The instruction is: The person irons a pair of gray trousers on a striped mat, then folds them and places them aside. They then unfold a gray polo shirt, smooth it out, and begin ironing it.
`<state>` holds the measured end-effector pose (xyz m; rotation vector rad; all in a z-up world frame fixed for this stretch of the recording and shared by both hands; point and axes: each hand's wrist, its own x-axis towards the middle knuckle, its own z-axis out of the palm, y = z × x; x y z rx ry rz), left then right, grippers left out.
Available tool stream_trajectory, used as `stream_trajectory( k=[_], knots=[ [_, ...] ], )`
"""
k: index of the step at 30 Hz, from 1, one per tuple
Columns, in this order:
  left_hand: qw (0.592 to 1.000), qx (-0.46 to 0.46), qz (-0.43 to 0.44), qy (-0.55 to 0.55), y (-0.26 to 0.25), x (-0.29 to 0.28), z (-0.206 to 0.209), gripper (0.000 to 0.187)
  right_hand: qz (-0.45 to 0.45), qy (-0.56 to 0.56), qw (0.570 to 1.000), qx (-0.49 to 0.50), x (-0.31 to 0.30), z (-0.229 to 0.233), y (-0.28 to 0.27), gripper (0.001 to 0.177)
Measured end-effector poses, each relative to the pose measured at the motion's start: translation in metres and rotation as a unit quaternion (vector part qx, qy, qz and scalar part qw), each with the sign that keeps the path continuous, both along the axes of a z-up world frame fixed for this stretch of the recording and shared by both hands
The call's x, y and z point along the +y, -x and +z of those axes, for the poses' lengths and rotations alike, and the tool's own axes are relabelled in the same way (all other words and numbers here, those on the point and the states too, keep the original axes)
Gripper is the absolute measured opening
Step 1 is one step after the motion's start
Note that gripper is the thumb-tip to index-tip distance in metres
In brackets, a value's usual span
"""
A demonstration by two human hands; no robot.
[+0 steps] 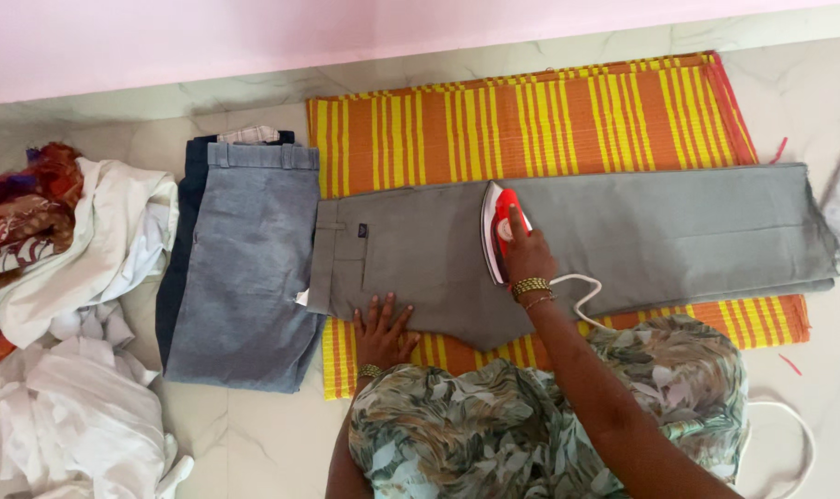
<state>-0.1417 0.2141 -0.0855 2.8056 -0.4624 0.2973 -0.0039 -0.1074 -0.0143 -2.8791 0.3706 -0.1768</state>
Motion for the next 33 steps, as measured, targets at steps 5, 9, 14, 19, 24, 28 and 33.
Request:
stream_trajectory(
  k=[5, 9, 14, 19, 24, 28, 33],
  knots=[
    [1.000, 0.002, -0.007, -0.005, -0.005, 0.003, -0.005, 0.064, -0.007, 0.038, 0.998, 0.054, -0.025, 0.009, 0.044, 0.065],
    [1.000, 0.001, -0.003, -0.006, 0.000, 0.001, -0.006, 0.064, -0.024, 0.045, 0.998, 0.034, -0.041, 0.005, 0.055, 0.067],
    [0.999, 0.012, -0.019, -0.032, -0.003, 0.005, -0.007, 0.065, -0.054, 0.038, 0.998, 0.019, -0.061, -0.006, 0.005, 0.063],
    [0.999, -0.025, -0.025, -0.009, -0.003, 0.007, -0.011, 0.064, -0.049, 0.057, 0.997, 0.028, -0.085, -0.006, 0.014, 0.068],
    [1.000, 0.014, -0.008, -0.012, -0.003, 0.004, -0.012, 0.064, -0.063, 0.053, 0.994, 0.069, -0.104, -0.002, 0.054, 0.068],
    [1.000, 0.015, -0.015, -0.008, -0.003, 0.005, -0.009, 0.064, -0.073, 0.072, 0.994, 0.026, -0.126, -0.014, 0.026, 0.071],
    [1.000, 0.014, -0.019, 0.003, -0.002, 0.005, -0.006, 0.064, -0.088, 0.062, 0.993, 0.049, -0.146, -0.015, -0.011, 0.073]
  ],
)
